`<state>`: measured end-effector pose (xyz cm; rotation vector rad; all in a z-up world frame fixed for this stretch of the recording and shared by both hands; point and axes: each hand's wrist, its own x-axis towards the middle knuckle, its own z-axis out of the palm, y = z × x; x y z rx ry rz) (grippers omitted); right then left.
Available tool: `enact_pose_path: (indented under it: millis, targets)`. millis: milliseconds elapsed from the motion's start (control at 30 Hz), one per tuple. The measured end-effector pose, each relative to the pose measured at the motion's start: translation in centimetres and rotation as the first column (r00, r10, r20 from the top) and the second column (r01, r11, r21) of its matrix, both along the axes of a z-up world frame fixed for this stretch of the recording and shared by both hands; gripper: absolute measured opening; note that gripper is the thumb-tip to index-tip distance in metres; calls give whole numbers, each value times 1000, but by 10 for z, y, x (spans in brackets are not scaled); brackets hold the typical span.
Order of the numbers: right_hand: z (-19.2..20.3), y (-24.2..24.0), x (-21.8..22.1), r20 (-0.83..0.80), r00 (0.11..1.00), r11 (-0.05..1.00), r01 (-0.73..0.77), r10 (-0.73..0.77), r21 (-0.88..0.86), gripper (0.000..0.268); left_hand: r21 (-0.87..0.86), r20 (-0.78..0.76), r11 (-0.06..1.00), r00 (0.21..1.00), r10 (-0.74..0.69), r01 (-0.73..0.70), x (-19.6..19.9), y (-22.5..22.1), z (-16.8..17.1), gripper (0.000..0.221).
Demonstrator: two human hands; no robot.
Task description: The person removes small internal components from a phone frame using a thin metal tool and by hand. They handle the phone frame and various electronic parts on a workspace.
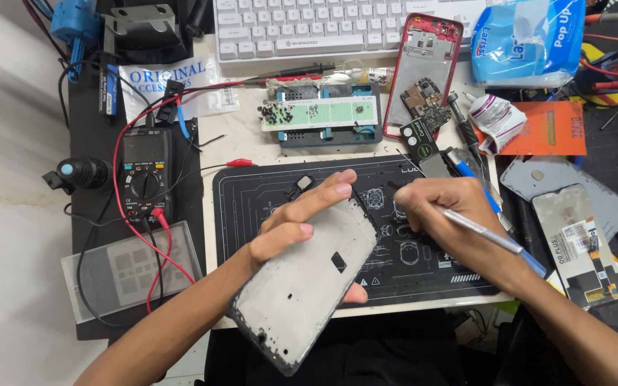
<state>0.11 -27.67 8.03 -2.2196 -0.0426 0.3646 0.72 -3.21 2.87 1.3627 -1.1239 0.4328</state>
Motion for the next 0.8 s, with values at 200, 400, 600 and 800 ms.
enact_pose_path:
  millis: [200, 400, 600, 800]
  targets:
    - [3, -3, -3, 50, 998, 982, -56, 47, 180, 27, 34, 169, 999, 985, 32, -38, 6, 3, -3, 94]
    - [-8, -4, -15, -13, 999, 964, 33, -31, 264, 42, 151, 227, 984, 972, 55, -91, 10, -5, -9, 76]
    - [-27, -5, -28, 140, 984, 946, 58, -107, 319, 22, 437, 280, 868, 953, 118, -236, 5, -3, -1, 39]
    - [-41, -2, -48, 131, 991, 968, 1, -35, 252, 14, 634, 281, 745, 959, 28, -208, -23, 21, 14, 19]
